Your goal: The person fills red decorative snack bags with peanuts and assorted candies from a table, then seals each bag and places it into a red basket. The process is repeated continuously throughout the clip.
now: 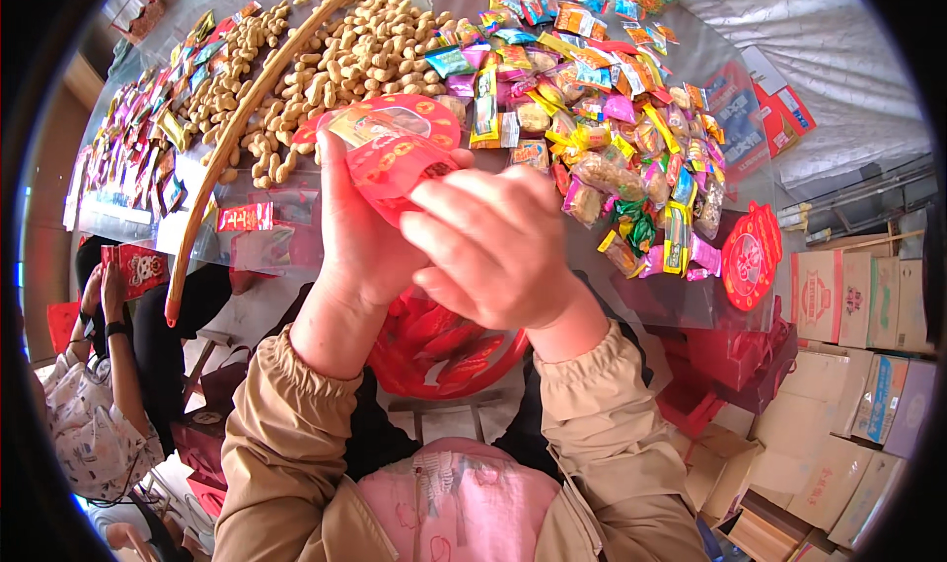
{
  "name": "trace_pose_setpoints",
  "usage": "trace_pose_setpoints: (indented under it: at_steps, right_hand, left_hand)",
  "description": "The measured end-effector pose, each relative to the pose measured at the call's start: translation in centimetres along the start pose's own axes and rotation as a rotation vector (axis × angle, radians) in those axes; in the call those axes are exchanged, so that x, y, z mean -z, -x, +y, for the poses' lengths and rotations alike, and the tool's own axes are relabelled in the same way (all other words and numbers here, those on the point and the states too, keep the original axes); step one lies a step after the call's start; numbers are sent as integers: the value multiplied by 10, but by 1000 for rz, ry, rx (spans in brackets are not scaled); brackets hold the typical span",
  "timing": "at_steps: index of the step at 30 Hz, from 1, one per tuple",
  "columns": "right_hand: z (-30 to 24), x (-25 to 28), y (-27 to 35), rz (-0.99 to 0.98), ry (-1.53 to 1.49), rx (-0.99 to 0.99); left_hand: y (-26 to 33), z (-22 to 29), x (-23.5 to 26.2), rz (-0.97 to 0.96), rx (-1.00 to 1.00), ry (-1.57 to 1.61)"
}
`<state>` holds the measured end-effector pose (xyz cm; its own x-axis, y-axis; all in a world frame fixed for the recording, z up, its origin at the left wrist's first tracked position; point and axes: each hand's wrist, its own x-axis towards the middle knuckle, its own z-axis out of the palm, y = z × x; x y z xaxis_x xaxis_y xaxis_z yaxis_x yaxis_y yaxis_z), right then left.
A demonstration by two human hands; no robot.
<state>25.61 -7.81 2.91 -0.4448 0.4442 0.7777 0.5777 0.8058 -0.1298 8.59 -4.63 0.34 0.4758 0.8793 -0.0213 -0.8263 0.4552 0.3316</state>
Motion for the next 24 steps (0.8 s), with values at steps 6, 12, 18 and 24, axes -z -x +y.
trace_pose_setpoints:
  at_steps: [6,12,18,24]
  right_hand:
    - [71,30,28,-46,387,-507]
    - [99,30,57,-348,524,-659]
    - [101,24,48,-265,467,-667]
    - [84,30,28,166,122,-696]
  left_hand:
    - [0,12,-6,-6,-31,86]
    - [-3,10,-4,-22,-9,121]
    - [-3,10,-3,50,-2,141]
    - [-4,10,-12,222,-32,69]
